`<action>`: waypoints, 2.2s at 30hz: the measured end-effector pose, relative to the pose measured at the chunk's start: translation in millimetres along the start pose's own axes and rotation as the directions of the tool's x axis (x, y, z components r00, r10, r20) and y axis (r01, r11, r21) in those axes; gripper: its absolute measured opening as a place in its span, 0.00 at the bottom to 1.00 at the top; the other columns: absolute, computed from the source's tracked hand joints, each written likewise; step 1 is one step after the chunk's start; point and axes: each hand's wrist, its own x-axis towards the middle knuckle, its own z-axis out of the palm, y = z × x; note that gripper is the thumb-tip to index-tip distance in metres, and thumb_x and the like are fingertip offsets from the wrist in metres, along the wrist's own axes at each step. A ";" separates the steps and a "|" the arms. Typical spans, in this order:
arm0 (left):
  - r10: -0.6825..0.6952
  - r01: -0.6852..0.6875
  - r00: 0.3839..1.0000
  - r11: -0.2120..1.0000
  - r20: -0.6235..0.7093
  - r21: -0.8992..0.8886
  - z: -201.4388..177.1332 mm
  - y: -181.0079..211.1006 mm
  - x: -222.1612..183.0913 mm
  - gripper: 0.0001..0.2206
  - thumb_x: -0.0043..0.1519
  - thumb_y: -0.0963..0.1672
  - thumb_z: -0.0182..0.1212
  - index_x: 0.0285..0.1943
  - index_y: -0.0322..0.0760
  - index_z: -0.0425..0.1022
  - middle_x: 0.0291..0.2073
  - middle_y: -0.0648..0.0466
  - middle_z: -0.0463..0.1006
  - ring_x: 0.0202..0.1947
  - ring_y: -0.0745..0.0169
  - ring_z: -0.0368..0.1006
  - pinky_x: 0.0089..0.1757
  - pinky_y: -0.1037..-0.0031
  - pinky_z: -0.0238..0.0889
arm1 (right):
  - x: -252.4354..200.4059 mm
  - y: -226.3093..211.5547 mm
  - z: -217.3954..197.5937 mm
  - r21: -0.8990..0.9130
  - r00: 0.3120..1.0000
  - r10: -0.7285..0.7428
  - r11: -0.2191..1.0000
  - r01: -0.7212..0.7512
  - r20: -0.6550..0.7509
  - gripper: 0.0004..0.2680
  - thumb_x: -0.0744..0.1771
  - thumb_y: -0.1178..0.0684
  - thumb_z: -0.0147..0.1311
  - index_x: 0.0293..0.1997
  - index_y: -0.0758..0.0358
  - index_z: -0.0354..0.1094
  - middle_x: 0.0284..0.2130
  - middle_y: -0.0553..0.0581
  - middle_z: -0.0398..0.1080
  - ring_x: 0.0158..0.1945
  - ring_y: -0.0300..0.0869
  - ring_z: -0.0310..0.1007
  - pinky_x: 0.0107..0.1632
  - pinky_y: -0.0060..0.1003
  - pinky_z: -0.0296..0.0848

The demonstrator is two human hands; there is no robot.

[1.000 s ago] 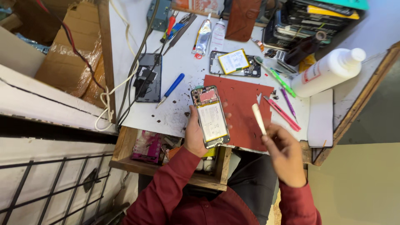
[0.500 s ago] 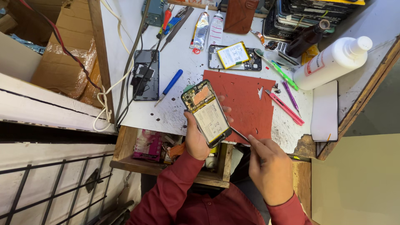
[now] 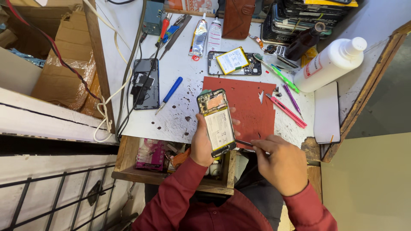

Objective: The person cleans the internal frame of a mobile phone using a pink tool and a brush, after removing the battery and internal components.

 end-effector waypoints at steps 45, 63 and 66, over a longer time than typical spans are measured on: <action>-0.002 -0.038 0.973 0.985 -0.232 -0.169 -2.3 12.3 19.6 0.33 0.70 0.60 0.29 0.71 0.37 0.61 0.59 0.41 0.73 0.55 0.44 0.73 0.49 0.49 0.72 | 33.2 105.8 79.7 0.738 0.854 0.444 0.475 -0.480 0.270 0.07 0.67 0.55 0.62 0.36 0.71 0.77 0.24 0.49 0.70 0.25 0.31 0.59 0.28 0.33 0.58; -0.279 0.279 0.960 0.959 0.018 -0.047 17.6 -20.4 -7.0 0.28 0.72 0.58 0.35 0.62 0.36 0.68 0.47 0.50 0.78 0.44 0.62 0.78 0.47 0.70 0.72 | 45.5 3.2 18.7 0.551 0.971 0.132 0.804 -0.223 0.201 0.07 0.63 0.61 0.59 0.42 0.63 0.77 0.29 0.54 0.78 0.18 0.40 0.75 0.24 0.35 0.71; -0.240 0.239 0.964 0.971 0.112 0.015 12.9 -23.1 -8.8 0.30 0.76 0.59 0.34 0.63 0.33 0.70 0.44 0.50 0.78 0.42 0.62 0.77 0.45 0.72 0.71 | 45.7 5.4 16.6 0.434 0.997 -0.075 0.899 0.058 0.023 0.07 0.63 0.63 0.57 0.41 0.60 0.78 0.29 0.54 0.77 0.24 0.41 0.77 0.30 0.35 0.73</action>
